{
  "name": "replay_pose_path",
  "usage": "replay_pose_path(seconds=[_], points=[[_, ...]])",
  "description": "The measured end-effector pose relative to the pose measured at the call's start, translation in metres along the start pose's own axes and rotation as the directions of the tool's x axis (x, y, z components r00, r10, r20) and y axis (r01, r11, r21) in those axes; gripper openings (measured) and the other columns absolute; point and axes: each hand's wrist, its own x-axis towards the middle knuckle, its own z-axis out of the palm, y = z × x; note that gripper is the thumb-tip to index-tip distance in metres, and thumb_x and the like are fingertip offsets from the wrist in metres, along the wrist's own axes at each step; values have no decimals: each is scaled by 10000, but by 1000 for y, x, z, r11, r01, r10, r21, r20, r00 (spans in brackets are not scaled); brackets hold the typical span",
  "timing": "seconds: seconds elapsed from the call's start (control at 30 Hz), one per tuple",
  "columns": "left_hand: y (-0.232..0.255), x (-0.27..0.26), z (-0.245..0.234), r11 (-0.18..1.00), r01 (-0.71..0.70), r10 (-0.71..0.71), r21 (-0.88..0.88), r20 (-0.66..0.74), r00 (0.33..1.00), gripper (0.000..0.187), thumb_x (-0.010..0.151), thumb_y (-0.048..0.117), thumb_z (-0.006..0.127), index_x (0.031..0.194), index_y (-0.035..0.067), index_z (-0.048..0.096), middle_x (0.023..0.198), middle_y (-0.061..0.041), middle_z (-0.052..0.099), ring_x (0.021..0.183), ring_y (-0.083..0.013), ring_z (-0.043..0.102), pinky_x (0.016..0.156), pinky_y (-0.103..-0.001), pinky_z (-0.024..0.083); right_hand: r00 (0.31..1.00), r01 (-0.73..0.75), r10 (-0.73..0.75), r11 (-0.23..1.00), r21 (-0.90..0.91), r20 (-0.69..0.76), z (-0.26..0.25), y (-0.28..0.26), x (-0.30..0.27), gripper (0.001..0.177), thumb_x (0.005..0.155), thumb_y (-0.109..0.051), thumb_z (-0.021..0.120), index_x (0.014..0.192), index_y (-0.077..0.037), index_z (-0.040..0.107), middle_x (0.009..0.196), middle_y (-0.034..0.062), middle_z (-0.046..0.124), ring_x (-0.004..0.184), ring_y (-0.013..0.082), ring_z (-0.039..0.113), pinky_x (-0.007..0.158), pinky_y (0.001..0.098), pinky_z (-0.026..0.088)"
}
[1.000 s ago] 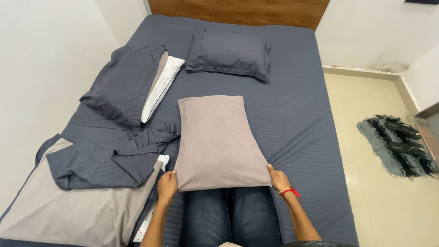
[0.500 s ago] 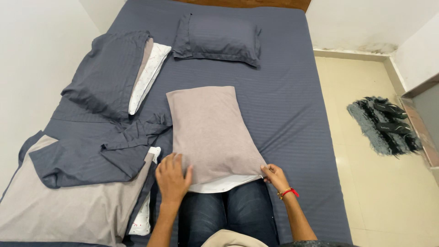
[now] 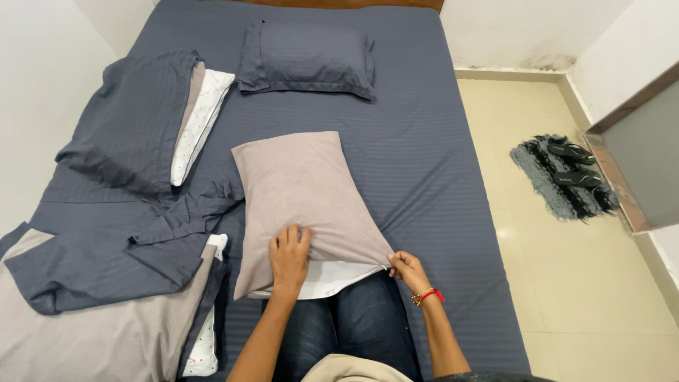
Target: The person puts a pillowcase on a pillow by hand while sitting on a bed.
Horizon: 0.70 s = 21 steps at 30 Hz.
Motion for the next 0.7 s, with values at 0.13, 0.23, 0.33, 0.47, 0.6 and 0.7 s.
replay_pose_path(seconds=[0.13,0.23,0.33,0.47,0.6,0.7], points=[[-16,20,22,983,107,-100,151,-54,994,247,844,129,653,1087,172,655,1073,-47,610,1008,-262,565,826,-421,423,996,44,-30,985,-168,83,17,-14,-2,316,1003,-330,624,792,-95,616,638,-11,638,574,52,498,560,230,370],[-7,5,20,985,44,-44,165,-2,999,254,815,139,668,1068,169,675,1061,-50,616,995,-262,568,832,-432,430,999,39,-38,995,-96,12,14,-13,1,297,974,-320,654,788,-89,636,639,2,649,581,67,575,569,236,410],[-6,-12,-3,998,-63,63,2,-52,997,343,679,148,694,1022,141,706,1150,-80,638,1071,-282,576,849,-464,433,999,-16,14,998,-62,-44,12,-2,-1,317,962,-342,670,782,-84,637,649,21,667,564,79,547,542,251,369],[-17,-30,-33,963,-218,193,-160,-160,968,264,739,129,731,1003,109,719,1226,-83,666,1148,-279,594,922,-455,439,991,-88,86,996,-17,-105,22,0,-11,318,960,-400,633,809,-122,659,680,1,690,606,71,615,573,219,389],[-20,-45,-40,917,-213,174,-339,-140,975,176,841,78,687,1012,65,725,1051,-33,714,1006,-219,663,868,-404,481,993,-58,65,996,75,-95,30,-3,-7,334,963,-410,630,818,-114,681,679,6,693,598,78,613,560,225,395],[-23,-57,-35,882,-191,198,-431,-29,980,149,829,88,674,962,57,733,984,-47,736,928,-241,683,777,-394,496,990,-77,86,994,80,-111,27,0,-2,333,963,-401,626,816,-106,673,670,3,687,582,80,606,542,231,384]])
